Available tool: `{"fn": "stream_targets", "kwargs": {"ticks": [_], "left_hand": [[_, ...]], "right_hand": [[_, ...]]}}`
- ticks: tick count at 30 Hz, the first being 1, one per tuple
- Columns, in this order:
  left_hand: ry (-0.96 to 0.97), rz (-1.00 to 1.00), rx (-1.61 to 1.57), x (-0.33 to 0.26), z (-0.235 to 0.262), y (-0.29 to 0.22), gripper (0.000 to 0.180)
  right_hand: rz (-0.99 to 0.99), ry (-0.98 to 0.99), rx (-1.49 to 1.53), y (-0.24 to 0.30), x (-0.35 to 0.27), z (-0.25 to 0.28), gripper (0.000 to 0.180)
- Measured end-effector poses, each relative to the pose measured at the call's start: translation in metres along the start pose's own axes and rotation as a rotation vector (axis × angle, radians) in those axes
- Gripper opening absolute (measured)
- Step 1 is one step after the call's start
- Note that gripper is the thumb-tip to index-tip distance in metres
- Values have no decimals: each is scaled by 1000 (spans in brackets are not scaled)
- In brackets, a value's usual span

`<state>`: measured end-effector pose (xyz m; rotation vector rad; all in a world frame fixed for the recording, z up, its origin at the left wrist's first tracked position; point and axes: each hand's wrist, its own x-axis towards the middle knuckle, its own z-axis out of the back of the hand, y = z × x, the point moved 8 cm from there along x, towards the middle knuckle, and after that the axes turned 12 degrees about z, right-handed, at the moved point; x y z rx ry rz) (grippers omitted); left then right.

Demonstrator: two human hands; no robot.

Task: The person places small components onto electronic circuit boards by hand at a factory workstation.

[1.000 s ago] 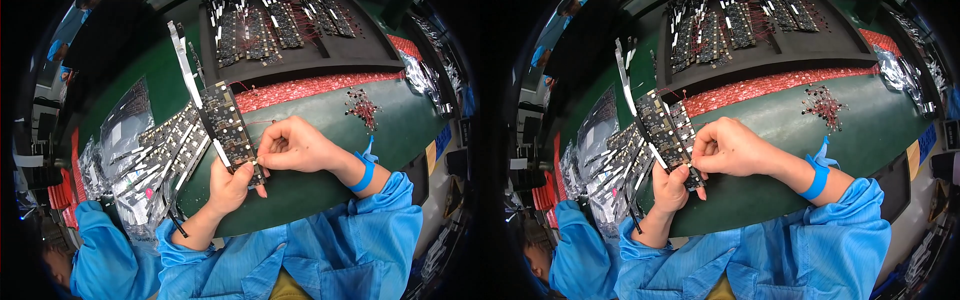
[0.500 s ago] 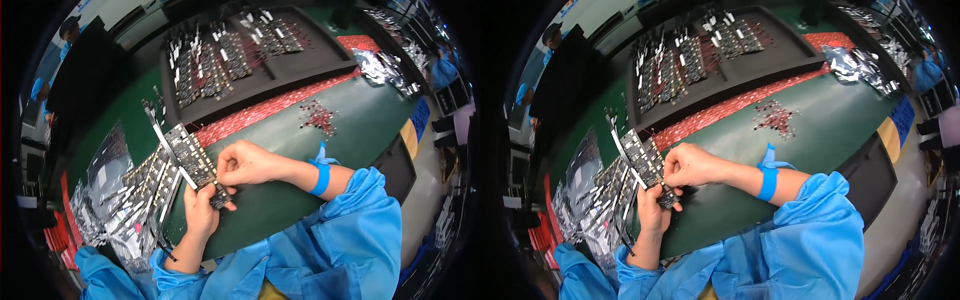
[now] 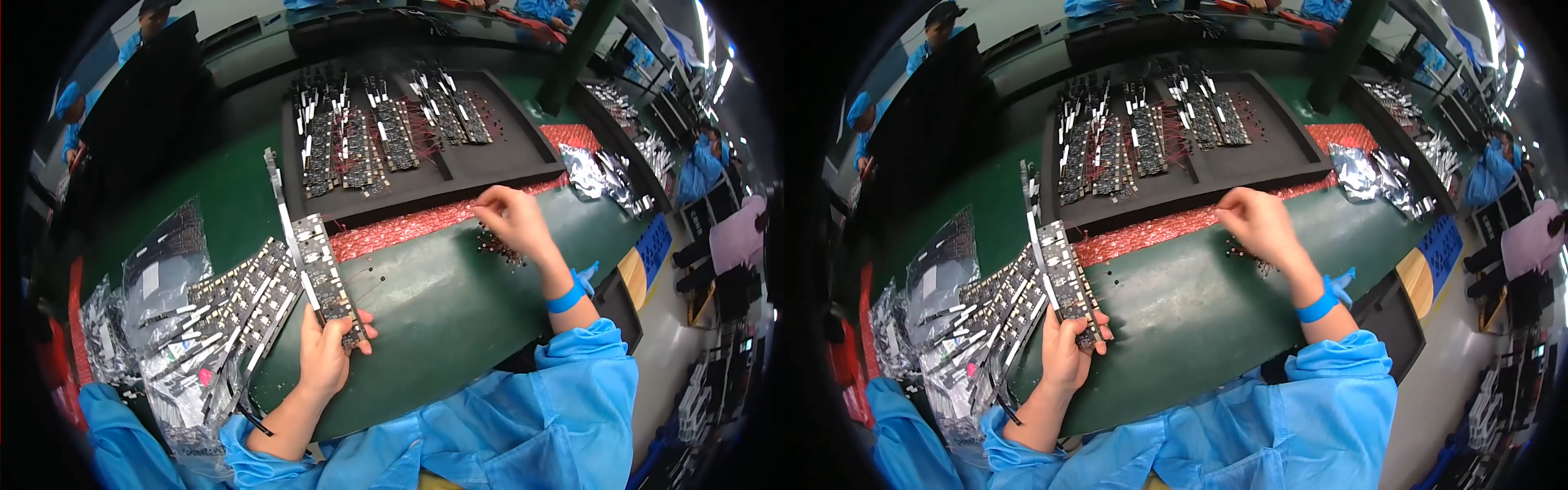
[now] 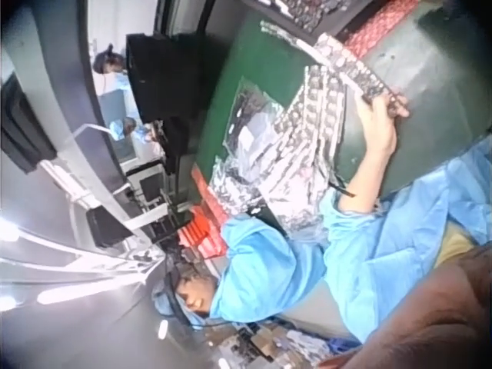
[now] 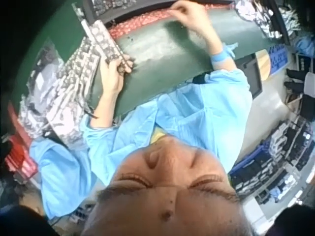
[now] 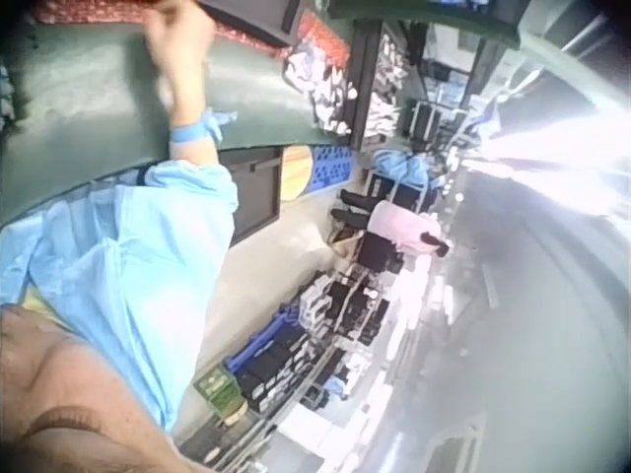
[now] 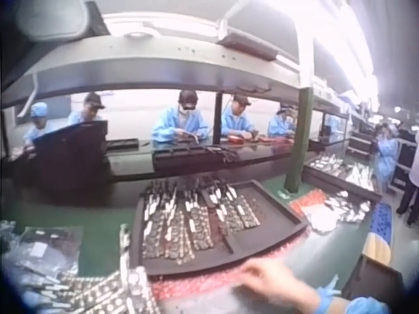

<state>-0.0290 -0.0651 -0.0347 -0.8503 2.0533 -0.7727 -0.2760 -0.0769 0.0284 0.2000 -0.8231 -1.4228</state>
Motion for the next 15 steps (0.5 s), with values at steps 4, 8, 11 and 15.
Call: {"fn": "stream_targets", "kwargs": {"ticks": [4, 8, 11, 15], "left_hand": [[36, 16, -3, 0, -2, 0, 21], [10, 24, 31, -1, -1, 1, 23], [11, 49, 43, -1, -4, 1, 25], [19, 48, 51, -1, -3, 2, 25]], "right_hand": [[-175, 96, -145, -33, -7, 10, 15], [-157, 162, -244, -41, -6, 0, 16], [-200, 171, -223, -53, -9, -4, 15], [-260, 70, 130, -63, -16, -4, 11]]}}
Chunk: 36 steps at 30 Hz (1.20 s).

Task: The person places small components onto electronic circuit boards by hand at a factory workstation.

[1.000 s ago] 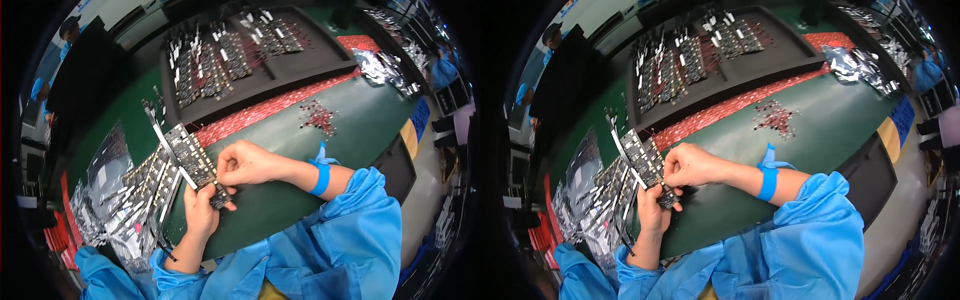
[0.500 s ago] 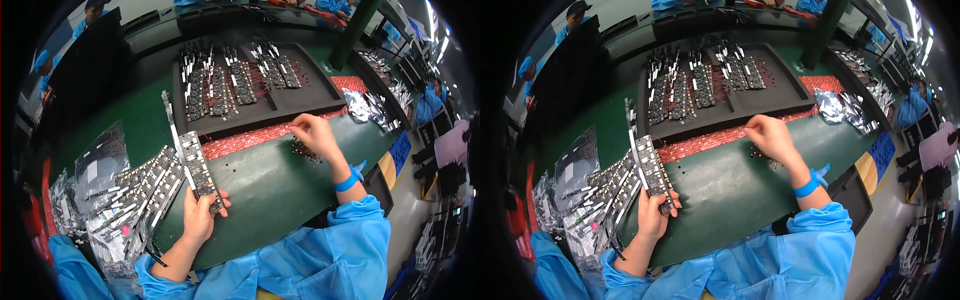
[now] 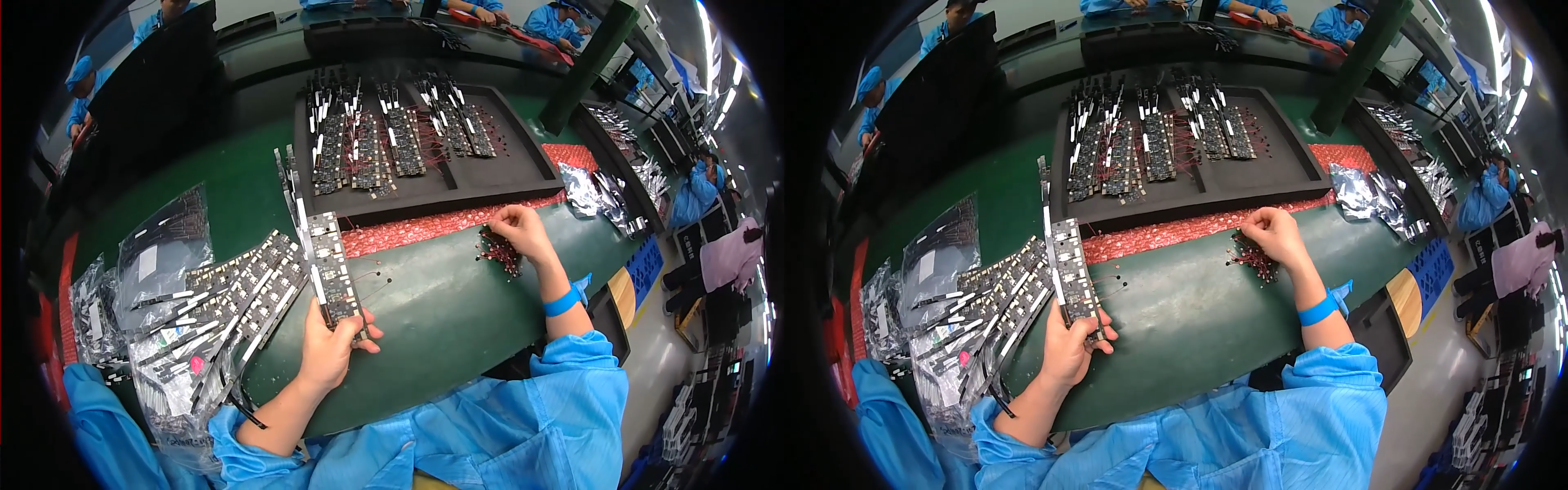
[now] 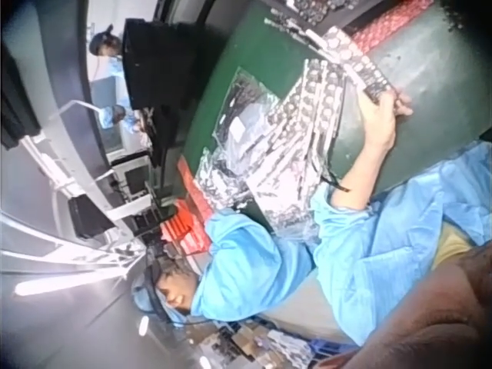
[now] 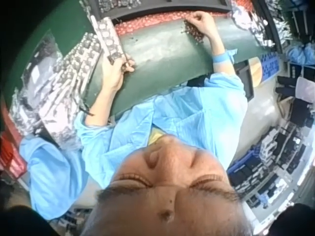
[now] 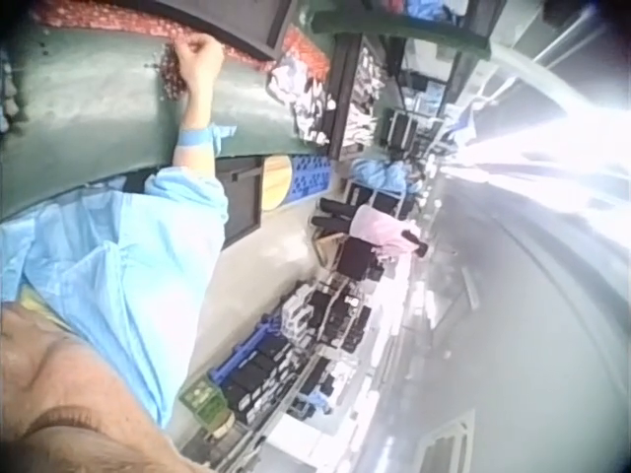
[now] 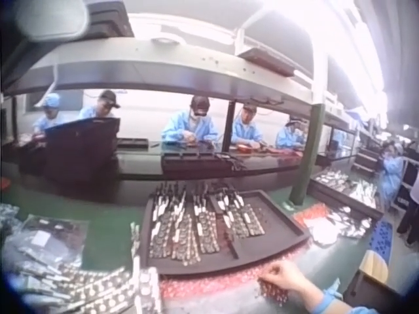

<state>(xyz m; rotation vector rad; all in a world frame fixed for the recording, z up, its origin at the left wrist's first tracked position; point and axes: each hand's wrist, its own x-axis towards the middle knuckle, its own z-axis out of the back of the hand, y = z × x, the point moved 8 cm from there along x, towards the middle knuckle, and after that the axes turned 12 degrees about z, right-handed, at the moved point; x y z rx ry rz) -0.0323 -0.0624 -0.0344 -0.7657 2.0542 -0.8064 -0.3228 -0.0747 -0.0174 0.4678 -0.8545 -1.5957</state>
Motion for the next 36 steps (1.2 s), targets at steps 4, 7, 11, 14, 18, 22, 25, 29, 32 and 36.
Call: {"fn": "stream_targets", "kwargs": {"ticks": [4, 7, 11, 14, 18, 22, 25, 29, 32, 36], "left_hand": [[10, 1, -1, -1, 2, 0, 25], [16, 10, 2, -3, 0, 1, 25], [25, 1, 25, -2, -2, -1, 25], [26, -30, 6, -3, 4, -3, 26], [79, -67, 12, -5, -3, -11, 25], [124, -85, 15, -9, -6, -16, 26], [180, -73, 27, -8, -10, -12, 27], [216, -75, 29, -7, -13, -11, 30], [207, -74, 63, -6, -13, -10, 31], [168, -63, 40, -4, -9, -8, 28]], "right_hand": [[-3, -139, 406, 7, -4, 13, 8], [-86, -280, 591, -7, -10, 19, 7], [198, -292, 319, 46, -15, 14, 7], [489, 216, 258, 133, -23, -39, 6], [617, 574, 306, 182, -38, -85, 8], [627, 743, 365, 188, -44, -109, 9], [582, 829, 359, 178, -47, -118, 8], [573, 876, 353, 173, -48, -124, 9], [575, 881, 359, 170, -49, -127, 9], [618, 739, 389, 172, -45, -122, 9]]}}
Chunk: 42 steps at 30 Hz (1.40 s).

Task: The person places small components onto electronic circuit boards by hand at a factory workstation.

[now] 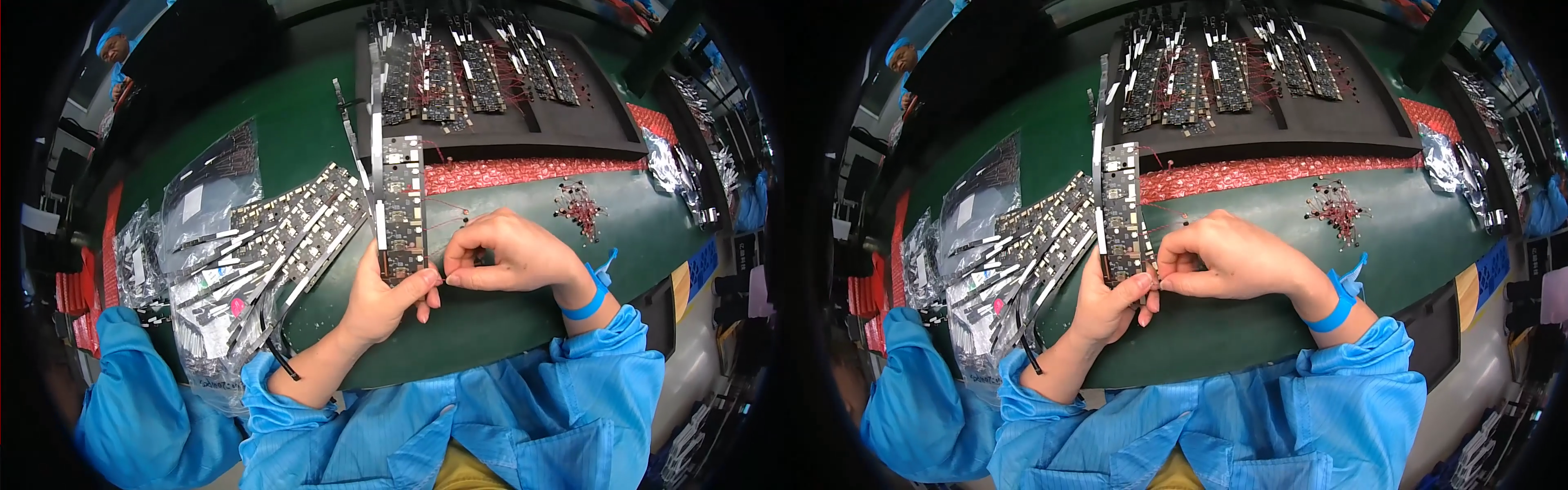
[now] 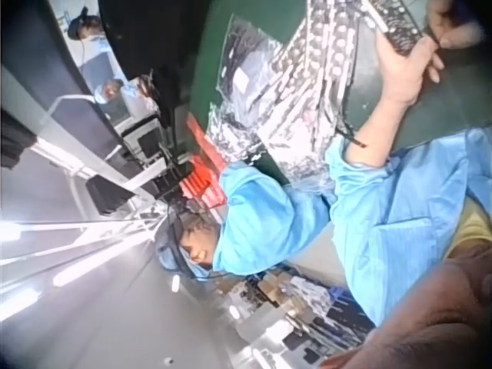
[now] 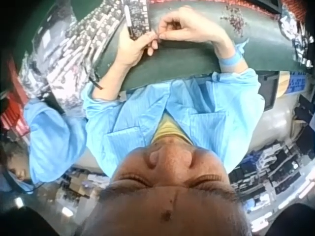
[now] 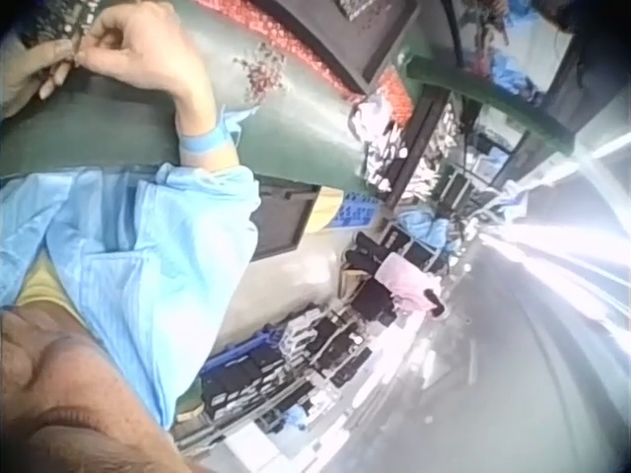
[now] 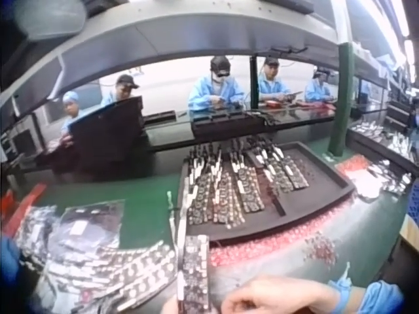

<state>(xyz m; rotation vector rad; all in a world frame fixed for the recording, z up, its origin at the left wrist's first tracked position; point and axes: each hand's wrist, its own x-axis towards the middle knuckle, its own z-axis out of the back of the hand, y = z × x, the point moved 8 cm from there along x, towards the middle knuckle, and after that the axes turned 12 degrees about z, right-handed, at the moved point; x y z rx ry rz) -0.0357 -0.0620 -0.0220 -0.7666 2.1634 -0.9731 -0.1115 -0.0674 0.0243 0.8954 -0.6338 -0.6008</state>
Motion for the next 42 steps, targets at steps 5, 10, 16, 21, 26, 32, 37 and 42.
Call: {"fn": "stream_targets", "kwargs": {"ticks": [5, 10, 16, 21, 26, 32, 37, 42], "left_hand": [[-35, 2, -66, 2, 4, 1, 26], [-26, 86, -183, 2, 5, 3, 25], [-6, 79, -221, 1, 4, 3, 31], [34, 89, -192, 3, 2, 2, 32], [1, 99, -181, 2, 1, 4, 32], [13, 110, -161, 2, 0, 6, 34], [-100, 75, -105, 0, 5, 6, 43], [-93, 69, -95, 1, 4, 5, 43]], "right_hand": [[210, -156, -217, 18, 1, 7, 6], [302, -244, -325, 28, -2, 9, 9], [283, -213, -388, 31, -1, 4, 11], [271, -235, -407, 29, -3, 5, 6], [295, -252, -401, 30, -4, 5, 6], [284, -199, -403, 28, -3, 3, 10], [252, -191, -397, 25, -3, 1, 9], [242, -201, -385, 24, -4, 2, 8]]}}
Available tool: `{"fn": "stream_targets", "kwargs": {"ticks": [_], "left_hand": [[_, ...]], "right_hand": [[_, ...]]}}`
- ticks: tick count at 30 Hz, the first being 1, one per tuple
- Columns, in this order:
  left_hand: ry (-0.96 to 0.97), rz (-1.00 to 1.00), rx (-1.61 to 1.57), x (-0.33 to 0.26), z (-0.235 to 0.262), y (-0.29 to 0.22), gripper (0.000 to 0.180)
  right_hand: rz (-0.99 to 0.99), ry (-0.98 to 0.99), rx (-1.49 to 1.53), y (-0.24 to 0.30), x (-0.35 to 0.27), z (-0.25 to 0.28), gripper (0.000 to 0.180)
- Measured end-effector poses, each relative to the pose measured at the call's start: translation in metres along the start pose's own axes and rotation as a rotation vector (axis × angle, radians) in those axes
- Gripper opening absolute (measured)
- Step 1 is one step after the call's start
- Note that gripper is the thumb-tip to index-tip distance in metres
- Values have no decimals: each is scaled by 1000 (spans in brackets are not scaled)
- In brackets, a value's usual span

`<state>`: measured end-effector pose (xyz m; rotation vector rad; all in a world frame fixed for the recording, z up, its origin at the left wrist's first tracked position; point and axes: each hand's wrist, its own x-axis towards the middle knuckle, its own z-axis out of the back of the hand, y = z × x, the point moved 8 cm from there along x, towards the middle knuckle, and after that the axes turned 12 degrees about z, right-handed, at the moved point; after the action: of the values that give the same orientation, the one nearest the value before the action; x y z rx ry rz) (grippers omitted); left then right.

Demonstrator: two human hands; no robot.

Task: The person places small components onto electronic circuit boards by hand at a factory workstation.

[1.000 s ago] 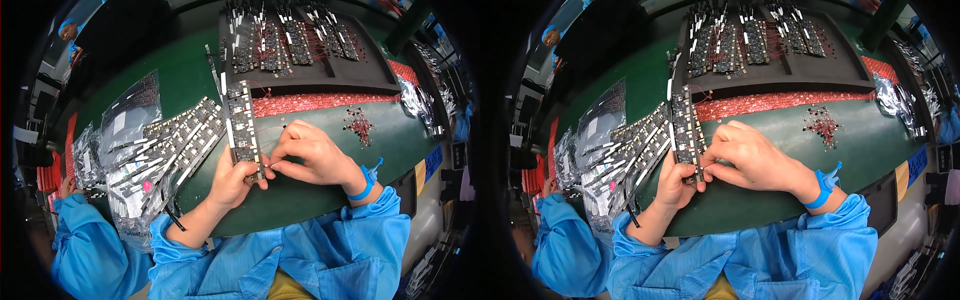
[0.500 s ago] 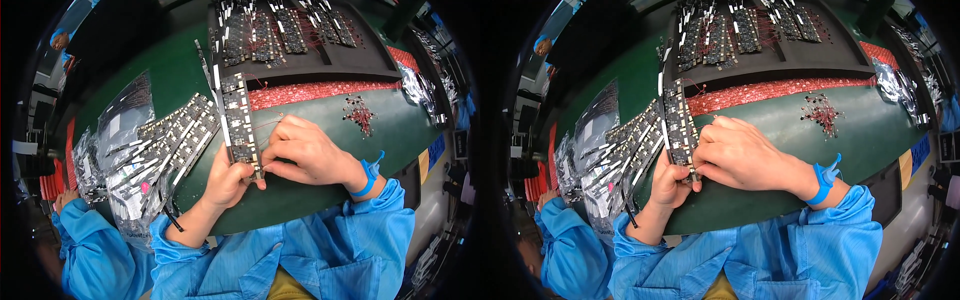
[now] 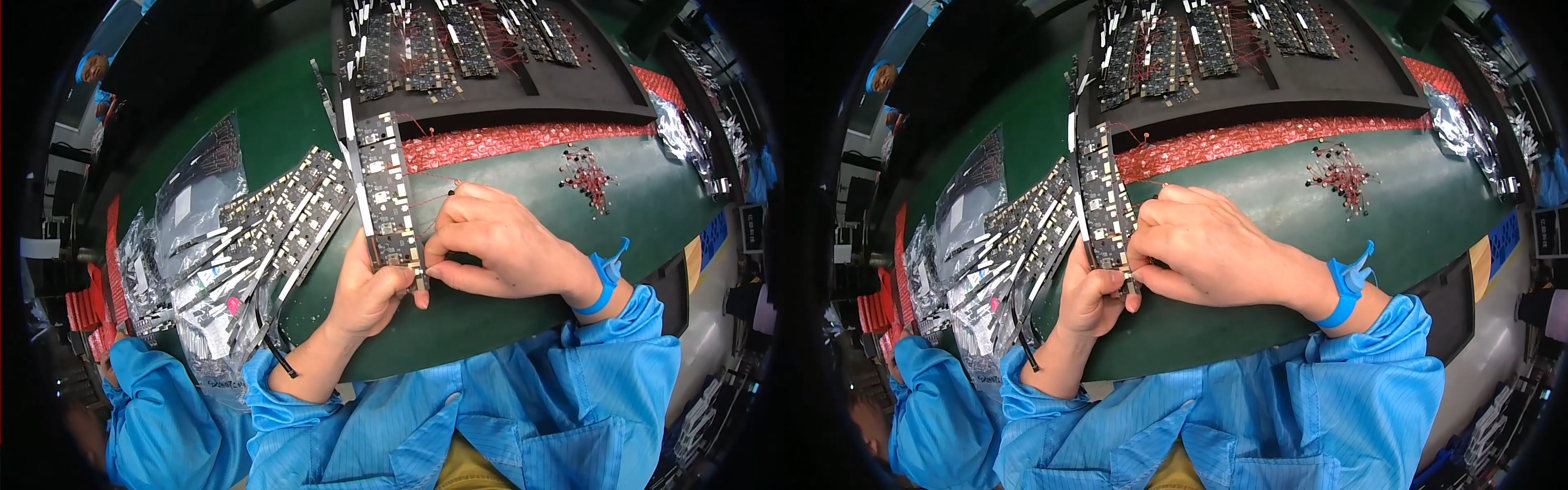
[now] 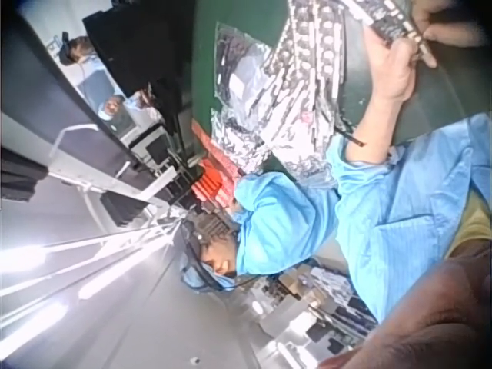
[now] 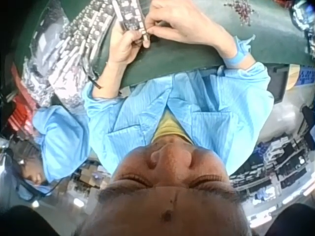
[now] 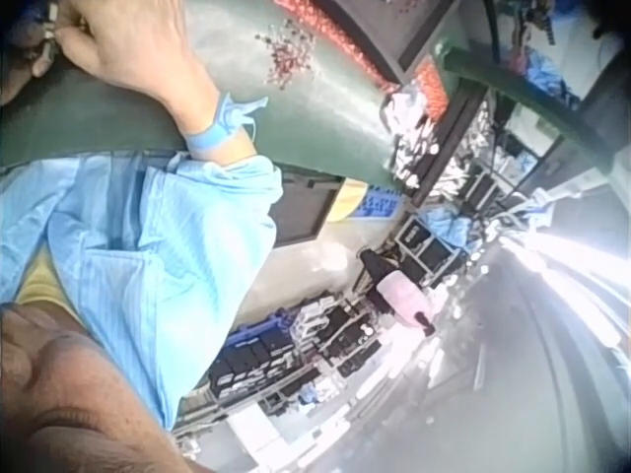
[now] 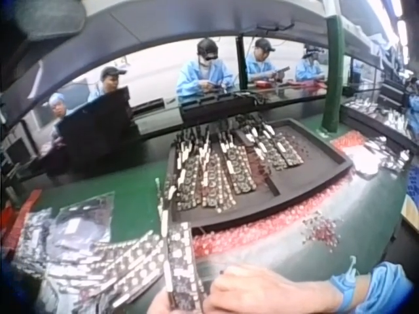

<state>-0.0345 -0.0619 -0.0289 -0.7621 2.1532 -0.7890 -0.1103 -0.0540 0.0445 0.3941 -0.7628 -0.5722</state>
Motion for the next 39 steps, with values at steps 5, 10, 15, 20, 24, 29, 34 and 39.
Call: {"fn": "stream_targets", "kwargs": {"ticks": [5, 10, 15, 20, 24, 29, 34, 39], "left_hand": [[4, -19, 20, 0, -1, -1, 43], [82, -31, -7, 0, -4, -3, 35], [89, -32, 0, 1, -5, -5, 34], [52, -134, 128, -1, -5, -7, 32], [9, -241, 191, -5, -6, -12, 30], [9, -292, 172, -8, -6, -13, 30], [43, -275, 136, -7, -4, -10, 27], [2, -273, 168, -5, -3, -10, 26]], "right_hand": [[-26, 15, 4, -1, 0, -1, 7], [-32, 6, -1, -3, -1, -3, 7], [-61, -47, 35, -6, -2, -1, 7], [-253, -56, 227, -20, -7, -5, 7], [-477, 24, 433, -32, -14, -16, 6], [-599, -3, 693, -39, -21, -30, 6], [-657, -41, 903, -40, -23, -42, 6], [-659, -74, 980, -42, -24, -48, 6]]}}
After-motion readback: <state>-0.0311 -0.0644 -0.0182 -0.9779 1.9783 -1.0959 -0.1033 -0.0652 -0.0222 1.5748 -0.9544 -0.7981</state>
